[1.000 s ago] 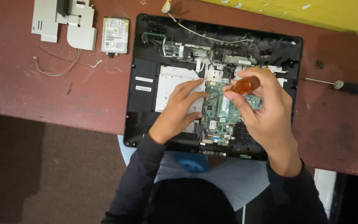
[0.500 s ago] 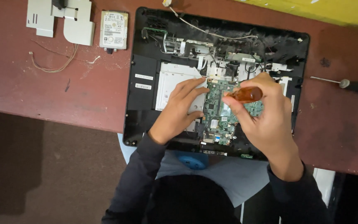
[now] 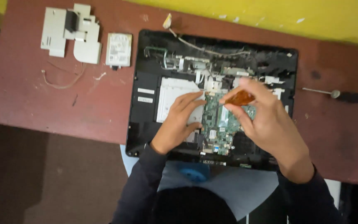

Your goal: Removing screws and internal hardware components from a laptop chassis using a screwdriver.

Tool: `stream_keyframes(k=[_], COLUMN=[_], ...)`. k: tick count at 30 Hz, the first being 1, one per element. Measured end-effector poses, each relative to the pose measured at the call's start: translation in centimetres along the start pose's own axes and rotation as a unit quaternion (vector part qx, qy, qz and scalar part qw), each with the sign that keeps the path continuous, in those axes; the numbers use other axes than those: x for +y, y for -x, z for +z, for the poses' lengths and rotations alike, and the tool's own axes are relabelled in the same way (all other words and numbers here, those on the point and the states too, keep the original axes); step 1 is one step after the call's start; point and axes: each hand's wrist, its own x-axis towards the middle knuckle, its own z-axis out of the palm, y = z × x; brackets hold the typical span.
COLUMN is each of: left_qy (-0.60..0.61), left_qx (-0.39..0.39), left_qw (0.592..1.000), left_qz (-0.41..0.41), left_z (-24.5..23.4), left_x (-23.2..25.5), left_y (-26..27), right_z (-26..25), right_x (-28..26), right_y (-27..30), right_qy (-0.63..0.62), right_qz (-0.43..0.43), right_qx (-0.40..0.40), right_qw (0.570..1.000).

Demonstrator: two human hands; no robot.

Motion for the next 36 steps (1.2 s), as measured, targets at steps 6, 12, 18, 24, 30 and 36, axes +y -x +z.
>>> stream_keyframes(k=[6, 12, 18, 24, 30, 36], left_qy=[0.007, -0.001, -0.003, 0.003, 0.005, 0.000], left_qx=[-0.014, -0.018, -0.013, -0.015, -0.016, -0.011], left_qw=[1.000, 0.999, 1.000, 0.999, 0.999, 0.999], left_qz=[-0.021, -0.031, -0.024, -0.031, -0.033, -0.036], left_z=[0.0, 0.3, 0.2, 0.2, 0.0, 0.1], left_x=[0.0, -0.1, 0.0, -0.1, -0.2, -0.1], left_y=[0.1, 0.2, 0.2, 0.1, 0.0, 0.0], right_z=[1.3, 2.4, 2.6, 4.3, 4.3, 4.0], right_x=[2.2, 1.3, 1.3, 1.5, 1.3, 0.8], right_y=[1.4, 0.6, -0.9, -0.9, -2.2, -2.3], right_qy=[-0.086, -0.124, -0.225, -0.392, -0.482, -0.480], right_qz=[-0.109, -0.130, -0.152, -0.119, -0.125, -0.097], right_qx=[-0.053, 0.135, 0.022, -0.014, -0.006, -0.064], right_qw=[0.989, 0.975, 0.962, 0.912, 0.867, 0.870])
